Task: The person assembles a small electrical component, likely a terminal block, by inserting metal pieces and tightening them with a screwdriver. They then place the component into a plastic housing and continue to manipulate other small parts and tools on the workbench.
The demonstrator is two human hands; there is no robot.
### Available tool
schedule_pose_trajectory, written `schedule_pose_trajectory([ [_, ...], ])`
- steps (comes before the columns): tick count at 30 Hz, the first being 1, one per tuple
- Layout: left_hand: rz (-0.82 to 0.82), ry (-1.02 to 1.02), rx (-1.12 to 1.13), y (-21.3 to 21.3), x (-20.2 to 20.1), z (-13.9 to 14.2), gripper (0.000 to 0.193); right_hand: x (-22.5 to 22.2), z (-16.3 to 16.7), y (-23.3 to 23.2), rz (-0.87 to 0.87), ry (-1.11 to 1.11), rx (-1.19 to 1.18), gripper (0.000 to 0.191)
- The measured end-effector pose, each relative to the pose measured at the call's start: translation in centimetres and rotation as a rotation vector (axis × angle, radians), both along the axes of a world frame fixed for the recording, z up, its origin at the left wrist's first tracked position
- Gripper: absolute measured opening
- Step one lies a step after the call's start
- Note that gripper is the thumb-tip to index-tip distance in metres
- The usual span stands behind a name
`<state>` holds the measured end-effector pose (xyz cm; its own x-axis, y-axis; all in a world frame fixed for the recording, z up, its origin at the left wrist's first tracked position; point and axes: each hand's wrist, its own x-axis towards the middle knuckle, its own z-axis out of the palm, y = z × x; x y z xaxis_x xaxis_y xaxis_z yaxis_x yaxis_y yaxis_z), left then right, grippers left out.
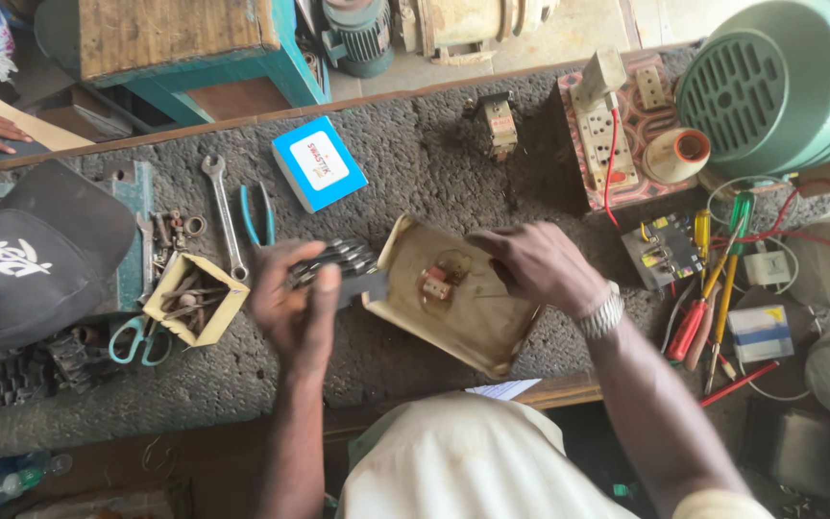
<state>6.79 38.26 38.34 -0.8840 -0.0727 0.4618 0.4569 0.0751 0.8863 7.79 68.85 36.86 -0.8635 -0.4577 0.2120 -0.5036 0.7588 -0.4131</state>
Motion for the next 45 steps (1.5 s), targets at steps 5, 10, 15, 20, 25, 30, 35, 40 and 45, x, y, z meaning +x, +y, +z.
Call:
schedule_pose_trajectory([
  [5, 0.061, -0.017, 0.077, -3.7, 3.4, 2.3, 0.04, -7.8, 1.1, -4.1, 0.277, -0.083, 0.306, 0.024],
  [10, 0.02, -0.114, 0.087, -4.5, 5.7, 2.4, 0.044, -12.4, -0.6, -10.7, 0.586, -0.182, 0.222, 0.016],
  [15, 0.018, -0.207, 0.142, -5.3, 7.2, 1.0, 0.045, -12.9, -2.2, -14.2, 0.692, -0.213, 0.23, 0.012],
  [20, 0.116, -0.255, 0.199, -8.2, 8.8, -0.8, 0.043, -9.6, -1.7, -11.0, 0.445, 0.303, -0.044, 0.012],
  [25, 0.241, -0.285, 0.195, -10.3, 9.5, -2.6, 0.037, -2.2, -1.4, -3.4, -0.466, -0.273, -0.07, 0.034],
  [30, 0.177, -0.316, 0.2, -8.6, 7.7, -3.4, 0.036, 2.7, -6.2, -6.2, -0.441, -0.712, -0.08, 0.064],
  [35, 0.056, -0.257, 0.157, -6.9, 6.2, -2.4, 0.041, 4.5, -6.4, -5.4, -0.418, -0.579, -0.251, 0.063],
  [40, 0.063, -0.327, 0.218, -7.2, 6.1, -2.4, 0.044, 4.8, -7.2, -5.3, -0.148, -0.413, -0.928, 0.082],
  [45, 0.032, -0.336, 0.227, -7.4, 6.6, -3.3, 0.045, 5.0, -9.4, -5.9, -0.213, -0.441, -1.106, 0.07],
])
